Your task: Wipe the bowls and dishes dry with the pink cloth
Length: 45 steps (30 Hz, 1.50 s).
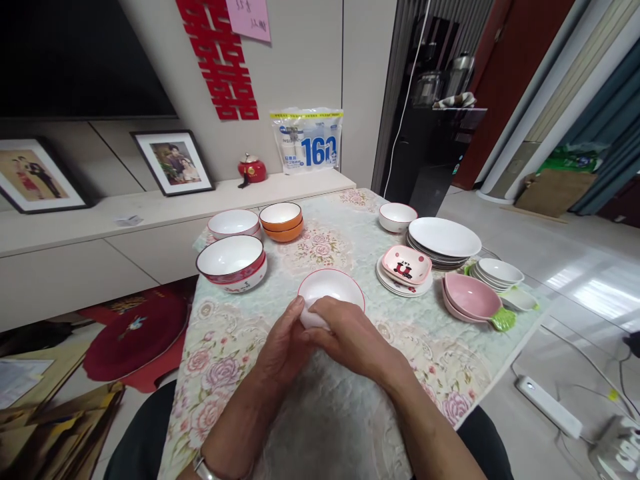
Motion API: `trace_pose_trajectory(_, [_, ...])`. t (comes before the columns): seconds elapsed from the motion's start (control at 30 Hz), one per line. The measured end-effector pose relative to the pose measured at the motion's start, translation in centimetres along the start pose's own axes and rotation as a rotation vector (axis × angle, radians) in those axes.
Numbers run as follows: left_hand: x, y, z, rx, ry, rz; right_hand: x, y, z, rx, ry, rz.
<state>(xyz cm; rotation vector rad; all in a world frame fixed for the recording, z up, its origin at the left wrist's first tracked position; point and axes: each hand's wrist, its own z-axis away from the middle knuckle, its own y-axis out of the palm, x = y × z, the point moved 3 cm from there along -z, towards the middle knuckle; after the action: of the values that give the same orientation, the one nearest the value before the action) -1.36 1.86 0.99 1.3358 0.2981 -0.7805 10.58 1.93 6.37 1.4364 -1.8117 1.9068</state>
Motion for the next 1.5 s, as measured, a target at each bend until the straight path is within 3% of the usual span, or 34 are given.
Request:
trace_pose_trajectory(0.1, [0.0,0.0,0.1,0.004,0.008,-0.042,-0.9,-1.5,0.2,-0.098,0.079,-0.18])
trace_pose_trajectory(0.27, [0.1,-0.2,0.3,-0.056,0.008,-0.108,-2.5,-4.7,1.4,-0.704,0.214,-0.263])
trace_pose_trajectory(0.33, [0.1,-0.2,0.3,-0.063,0.007,-0.123,-2.4,-4.8,1.6,-0.801,0.187,-0.236])
trace_pose_trajectory(0.5, [0.0,0.0,0.3,-0.024,0.018,-0.127,-1.9,-2.6,0.6,-0.517,-0.002,0.141])
trace_pose_trajectory(0.57, [0.0,0.1,0.3,-0.024,0.015,-0.12,-2.1,-2.2,0.5,-0.506,0.008,0.29])
trace_pose_trajectory(0.63, [-0.1,0.1,0.4,-0.031,0.006,-0.111,-2.3,-2.1,0.5,-0.468,0.025,0.302])
trace_pose_trajectory(0.83, [-0.1,0.5,0.5,-0.025,0.026,-0.121,-2.0,-1.1,0.2,-0.053,-0.116,0.222])
trace_pose_trajectory(0.97, [0.0,0.9,0.7,-0.006,0.052,-0.147,-2.7,-0.6,-0.4,-0.102,-0.11,0.309])
trace_pose_trajectory(1.17, [0.3,0.9,0.7,-0.087,0.104,-0.137,-3.6,0.3,-0.4,-0.068,0.057,0.359])
trace_pose_trajectory(1.3, [0.3,0.8,0.6,-0.093,0.147,-0.179,-3.0,0.5,-0.2,-0.015,0.043,0.201])
trace_pose_trajectory(1.5, [0.1,0.5,0.3,-0.057,0.187,-0.164,-1.7,0.0,-0.4,-0.017,0.059,-0.347])
